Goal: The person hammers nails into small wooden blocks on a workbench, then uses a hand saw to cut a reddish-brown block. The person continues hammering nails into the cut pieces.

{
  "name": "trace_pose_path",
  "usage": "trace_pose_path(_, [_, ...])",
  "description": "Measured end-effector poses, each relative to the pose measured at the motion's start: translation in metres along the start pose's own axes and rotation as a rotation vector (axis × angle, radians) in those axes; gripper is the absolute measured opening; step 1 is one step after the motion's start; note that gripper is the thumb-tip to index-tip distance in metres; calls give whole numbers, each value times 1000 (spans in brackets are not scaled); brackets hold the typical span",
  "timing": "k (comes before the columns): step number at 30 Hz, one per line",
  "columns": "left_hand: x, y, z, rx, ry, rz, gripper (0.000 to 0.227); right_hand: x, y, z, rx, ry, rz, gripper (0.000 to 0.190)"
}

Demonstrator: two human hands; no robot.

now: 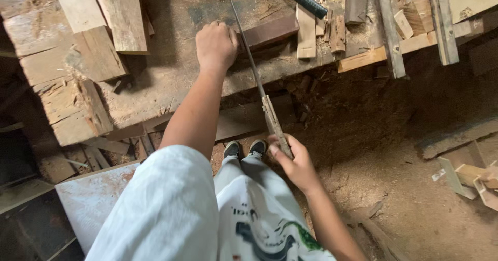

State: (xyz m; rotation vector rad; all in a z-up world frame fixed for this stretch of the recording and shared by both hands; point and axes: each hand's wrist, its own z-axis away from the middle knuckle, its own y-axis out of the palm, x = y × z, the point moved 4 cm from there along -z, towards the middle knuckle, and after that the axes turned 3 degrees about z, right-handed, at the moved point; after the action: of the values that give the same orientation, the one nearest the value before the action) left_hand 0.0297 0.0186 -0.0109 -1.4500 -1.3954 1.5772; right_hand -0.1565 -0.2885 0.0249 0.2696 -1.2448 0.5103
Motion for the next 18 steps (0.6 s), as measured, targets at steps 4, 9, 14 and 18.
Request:
trace_pose_path(4, [-11, -4, 20, -45, 107, -20, 30, 5, 4, 33, -166, -101, 271, 25])
trace_pose_path(9, [-18, 1, 55, -97, 75, 22, 27, 25, 13, 44, -263, 32, 533, 24])
trace_pose_path(14, [-24, 0, 53, -159, 92, 54, 30, 76, 4, 33, -227, -195, 602, 64])
trace_pose_path(18, [-24, -2, 61, -132, 186, 41, 28, 87, 9, 35, -177, -259, 714, 59])
